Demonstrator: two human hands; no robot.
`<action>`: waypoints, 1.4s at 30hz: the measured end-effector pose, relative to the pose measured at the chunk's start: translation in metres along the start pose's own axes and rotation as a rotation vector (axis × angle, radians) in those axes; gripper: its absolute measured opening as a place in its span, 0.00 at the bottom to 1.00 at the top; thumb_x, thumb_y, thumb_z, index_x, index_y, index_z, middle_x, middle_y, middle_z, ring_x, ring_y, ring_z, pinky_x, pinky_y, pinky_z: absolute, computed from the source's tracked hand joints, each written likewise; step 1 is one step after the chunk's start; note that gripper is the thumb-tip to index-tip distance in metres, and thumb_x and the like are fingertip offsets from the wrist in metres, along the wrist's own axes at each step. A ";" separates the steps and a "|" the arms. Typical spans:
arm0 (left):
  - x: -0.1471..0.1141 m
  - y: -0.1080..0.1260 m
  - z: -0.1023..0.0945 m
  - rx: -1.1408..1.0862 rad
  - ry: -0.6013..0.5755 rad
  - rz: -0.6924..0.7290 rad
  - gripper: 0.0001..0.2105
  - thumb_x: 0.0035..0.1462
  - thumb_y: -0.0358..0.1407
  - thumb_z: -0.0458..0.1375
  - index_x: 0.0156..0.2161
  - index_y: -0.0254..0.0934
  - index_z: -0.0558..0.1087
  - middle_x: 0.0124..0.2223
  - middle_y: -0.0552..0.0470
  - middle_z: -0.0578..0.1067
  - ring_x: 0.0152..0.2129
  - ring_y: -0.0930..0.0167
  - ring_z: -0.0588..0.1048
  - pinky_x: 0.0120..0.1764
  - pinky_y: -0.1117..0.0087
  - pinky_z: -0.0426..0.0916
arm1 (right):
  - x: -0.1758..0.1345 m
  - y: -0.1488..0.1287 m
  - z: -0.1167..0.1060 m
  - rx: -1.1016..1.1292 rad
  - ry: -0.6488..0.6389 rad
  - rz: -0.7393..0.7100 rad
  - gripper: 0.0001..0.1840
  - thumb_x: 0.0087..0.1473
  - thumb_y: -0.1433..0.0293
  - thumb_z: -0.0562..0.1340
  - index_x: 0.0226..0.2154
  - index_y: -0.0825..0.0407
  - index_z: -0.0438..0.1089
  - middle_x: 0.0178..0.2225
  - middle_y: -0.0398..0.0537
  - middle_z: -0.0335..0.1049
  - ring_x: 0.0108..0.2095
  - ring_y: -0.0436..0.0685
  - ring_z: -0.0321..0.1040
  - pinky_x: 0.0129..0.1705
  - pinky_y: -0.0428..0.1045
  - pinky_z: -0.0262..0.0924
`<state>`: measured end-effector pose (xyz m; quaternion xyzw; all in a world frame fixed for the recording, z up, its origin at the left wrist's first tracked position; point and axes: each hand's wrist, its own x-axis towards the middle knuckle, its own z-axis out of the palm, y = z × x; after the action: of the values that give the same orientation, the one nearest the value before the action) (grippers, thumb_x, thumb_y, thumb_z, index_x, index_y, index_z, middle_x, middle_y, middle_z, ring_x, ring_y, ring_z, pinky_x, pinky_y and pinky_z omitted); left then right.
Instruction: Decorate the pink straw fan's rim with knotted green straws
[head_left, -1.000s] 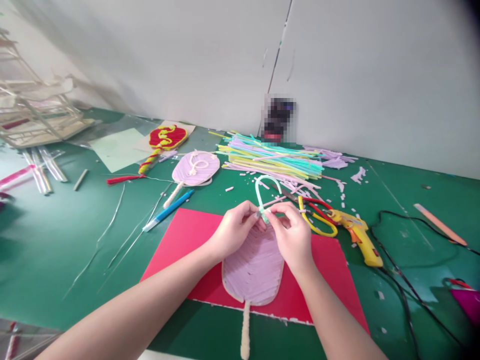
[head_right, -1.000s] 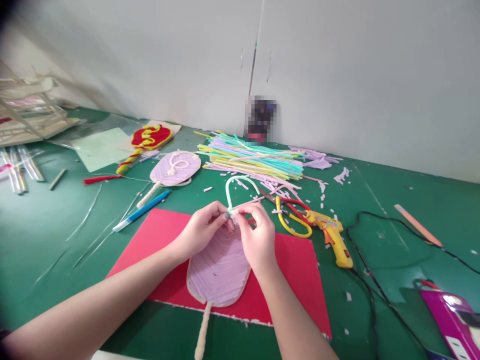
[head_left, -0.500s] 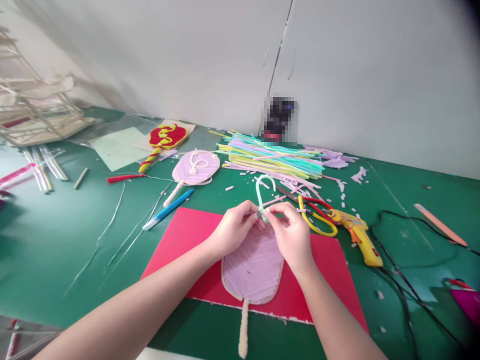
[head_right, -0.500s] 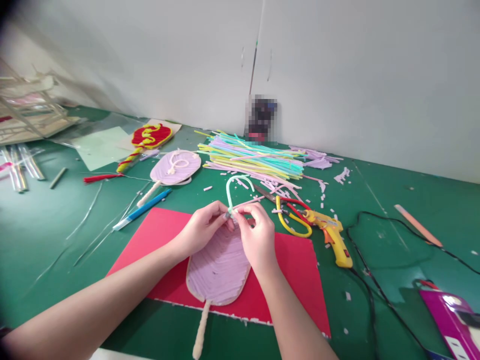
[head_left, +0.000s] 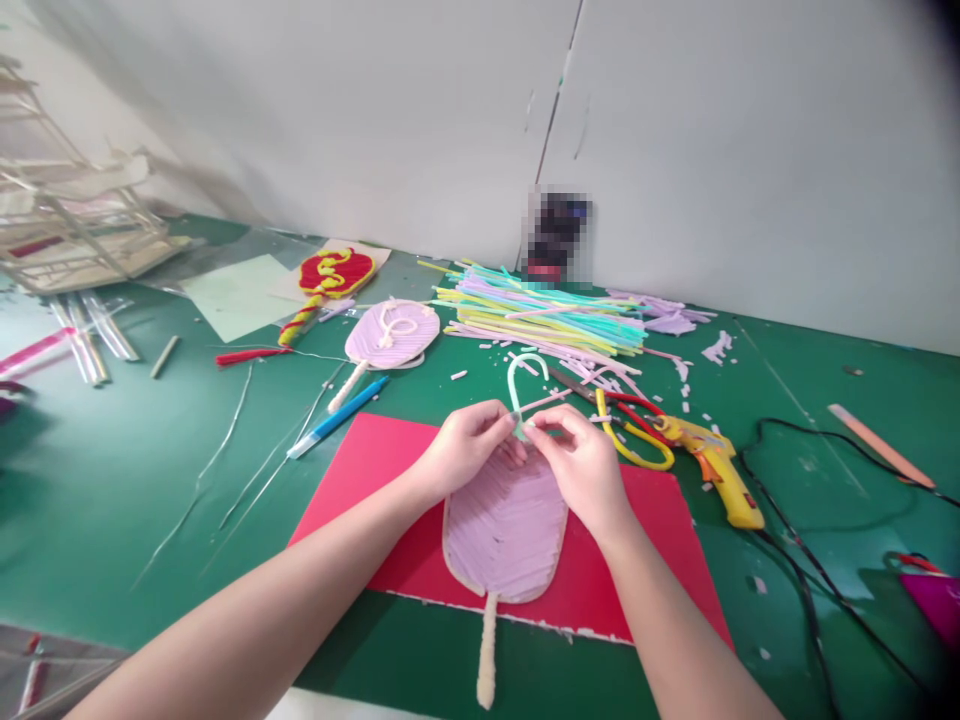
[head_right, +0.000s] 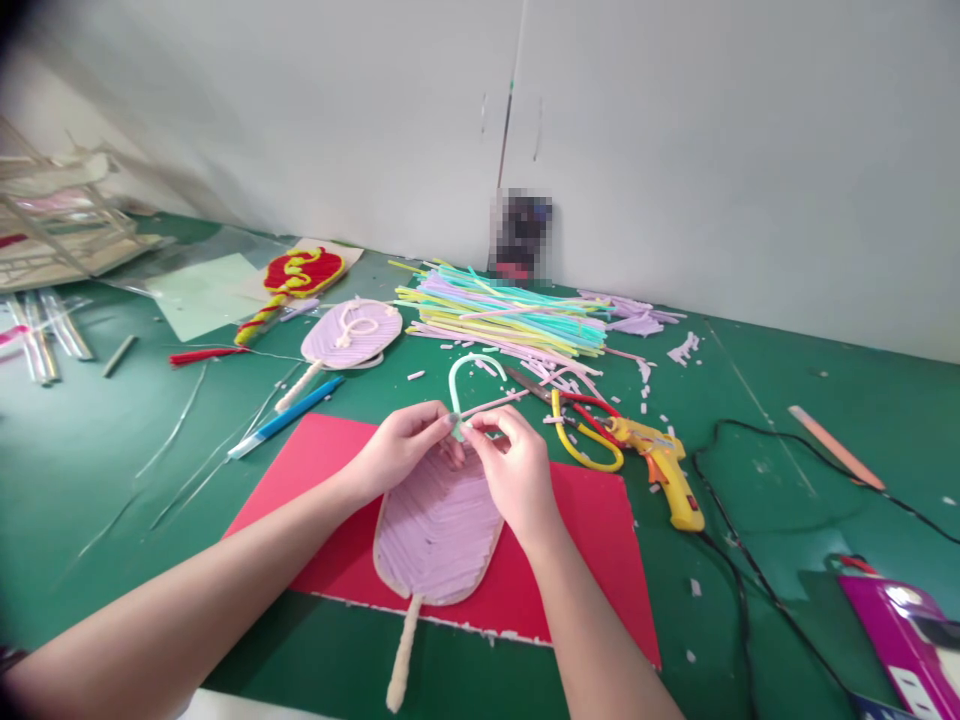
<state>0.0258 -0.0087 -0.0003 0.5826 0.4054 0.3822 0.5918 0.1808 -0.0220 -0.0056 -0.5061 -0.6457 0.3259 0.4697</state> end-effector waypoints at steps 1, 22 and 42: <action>0.000 0.000 -0.001 0.011 -0.001 0.006 0.14 0.59 0.41 0.51 0.26 0.34 0.65 0.22 0.52 0.75 0.21 0.74 0.74 0.29 0.73 0.68 | 0.000 0.000 0.000 0.002 0.001 0.006 0.08 0.51 0.64 0.61 0.27 0.51 0.69 0.30 0.47 0.69 0.32 0.54 0.67 0.32 0.48 0.64; -0.001 0.000 0.000 0.118 0.072 0.105 0.16 0.62 0.41 0.46 0.26 0.35 0.65 0.24 0.54 0.72 0.23 0.74 0.71 0.32 0.74 0.65 | 0.000 -0.001 0.001 0.272 -0.017 0.293 0.15 0.44 0.59 0.66 0.30 0.53 0.71 0.29 0.47 0.73 0.27 0.53 0.69 0.27 0.48 0.68; -0.003 0.002 -0.002 0.272 0.052 0.180 0.11 0.61 0.37 0.46 0.29 0.36 0.64 0.25 0.57 0.67 0.24 0.75 0.66 0.32 0.75 0.60 | 0.002 -0.011 -0.004 0.240 0.022 0.244 0.12 0.44 0.60 0.66 0.27 0.52 0.71 0.26 0.44 0.74 0.23 0.51 0.68 0.28 0.49 0.68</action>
<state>0.0233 -0.0106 0.0017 0.6812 0.4148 0.3903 0.4600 0.1811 -0.0233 0.0060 -0.5247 -0.5307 0.4495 0.4909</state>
